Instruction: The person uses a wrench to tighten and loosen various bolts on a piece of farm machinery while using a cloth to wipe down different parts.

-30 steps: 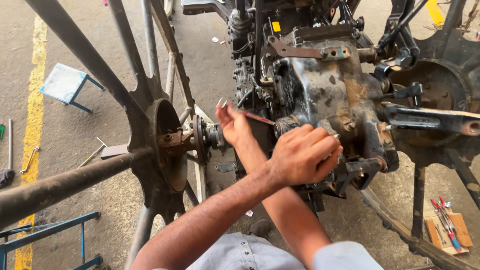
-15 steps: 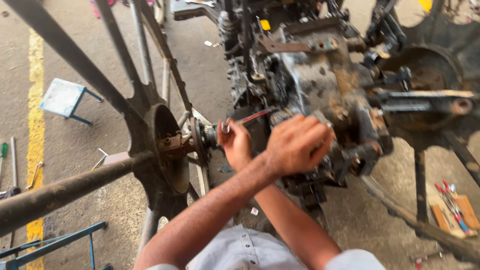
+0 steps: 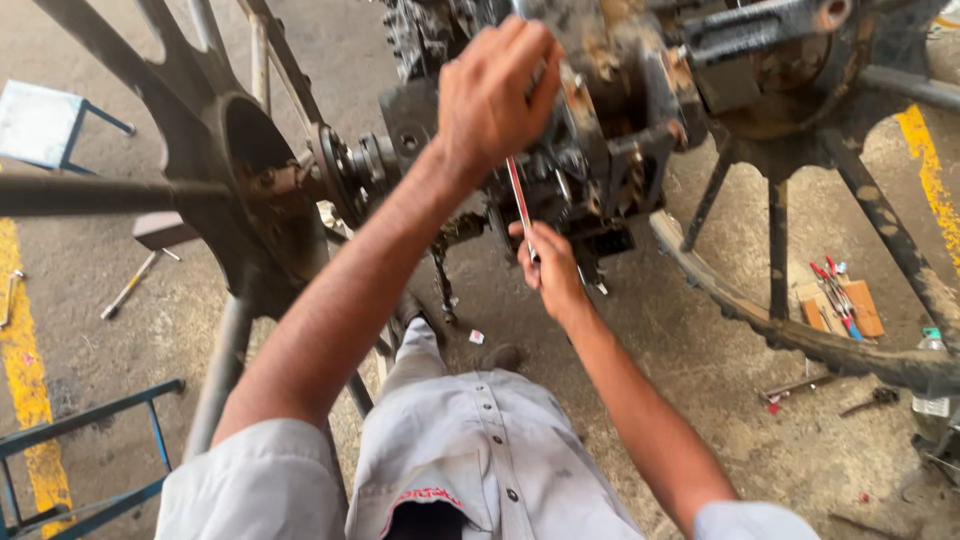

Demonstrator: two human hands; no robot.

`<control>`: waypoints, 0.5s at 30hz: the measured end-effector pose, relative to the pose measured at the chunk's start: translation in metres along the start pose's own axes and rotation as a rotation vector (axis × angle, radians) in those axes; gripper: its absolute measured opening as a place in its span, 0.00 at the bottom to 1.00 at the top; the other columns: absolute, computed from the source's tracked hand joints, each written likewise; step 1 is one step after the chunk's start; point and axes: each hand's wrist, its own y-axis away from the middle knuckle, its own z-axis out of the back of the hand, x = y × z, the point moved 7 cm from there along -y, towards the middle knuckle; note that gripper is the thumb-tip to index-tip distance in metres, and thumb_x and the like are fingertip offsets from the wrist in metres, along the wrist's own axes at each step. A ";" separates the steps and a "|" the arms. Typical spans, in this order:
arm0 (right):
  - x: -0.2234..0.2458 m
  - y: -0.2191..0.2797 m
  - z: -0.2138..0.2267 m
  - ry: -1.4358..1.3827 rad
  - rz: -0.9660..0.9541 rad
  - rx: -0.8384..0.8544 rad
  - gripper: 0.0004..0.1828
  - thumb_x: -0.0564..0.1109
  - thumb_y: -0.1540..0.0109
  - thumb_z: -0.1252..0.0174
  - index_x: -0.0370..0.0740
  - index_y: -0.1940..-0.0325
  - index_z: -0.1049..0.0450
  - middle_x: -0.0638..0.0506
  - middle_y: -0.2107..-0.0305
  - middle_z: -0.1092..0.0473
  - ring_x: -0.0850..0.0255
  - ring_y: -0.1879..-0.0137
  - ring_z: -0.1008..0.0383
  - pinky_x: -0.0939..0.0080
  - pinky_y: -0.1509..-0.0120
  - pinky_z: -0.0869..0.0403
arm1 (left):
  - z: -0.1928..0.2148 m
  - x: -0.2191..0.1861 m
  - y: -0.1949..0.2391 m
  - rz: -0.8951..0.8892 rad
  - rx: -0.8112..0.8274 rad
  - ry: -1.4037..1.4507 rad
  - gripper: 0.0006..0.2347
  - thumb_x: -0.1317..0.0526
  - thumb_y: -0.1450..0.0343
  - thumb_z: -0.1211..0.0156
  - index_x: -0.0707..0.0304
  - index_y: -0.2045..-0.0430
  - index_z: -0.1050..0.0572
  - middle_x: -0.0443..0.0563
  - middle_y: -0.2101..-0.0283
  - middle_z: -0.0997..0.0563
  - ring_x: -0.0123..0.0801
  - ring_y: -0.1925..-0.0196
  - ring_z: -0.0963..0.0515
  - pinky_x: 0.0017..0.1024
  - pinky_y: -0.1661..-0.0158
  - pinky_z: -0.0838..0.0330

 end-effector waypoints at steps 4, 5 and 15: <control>0.010 -0.018 0.007 0.005 0.035 0.069 0.15 0.49 0.29 0.51 0.37 0.48 0.26 0.58 0.81 0.38 0.73 0.80 0.46 0.72 0.79 0.45 | -0.008 0.007 0.008 0.017 -0.001 -0.041 0.06 0.61 0.22 0.42 0.62 0.66 0.28 0.50 0.68 0.24 0.37 0.69 0.22 0.36 0.70 0.27; 0.011 -0.024 0.008 0.008 0.035 0.069 0.15 0.49 0.29 0.51 0.37 0.49 0.25 0.59 0.81 0.38 0.74 0.80 0.46 0.72 0.79 0.45 | -0.010 0.008 0.009 0.013 -0.012 -0.048 0.06 0.60 0.21 0.42 0.62 0.64 0.27 0.50 0.67 0.23 0.37 0.68 0.21 0.35 0.71 0.26; 0.012 -0.055 0.035 0.081 0.012 -0.156 0.15 0.48 0.32 0.46 0.35 0.52 0.21 0.62 0.84 0.42 0.75 0.83 0.49 0.71 0.82 0.50 | -0.028 0.024 0.021 0.032 -0.004 -0.144 0.05 0.59 0.23 0.42 0.60 0.63 0.22 0.48 0.73 0.21 0.34 0.73 0.20 0.34 0.73 0.26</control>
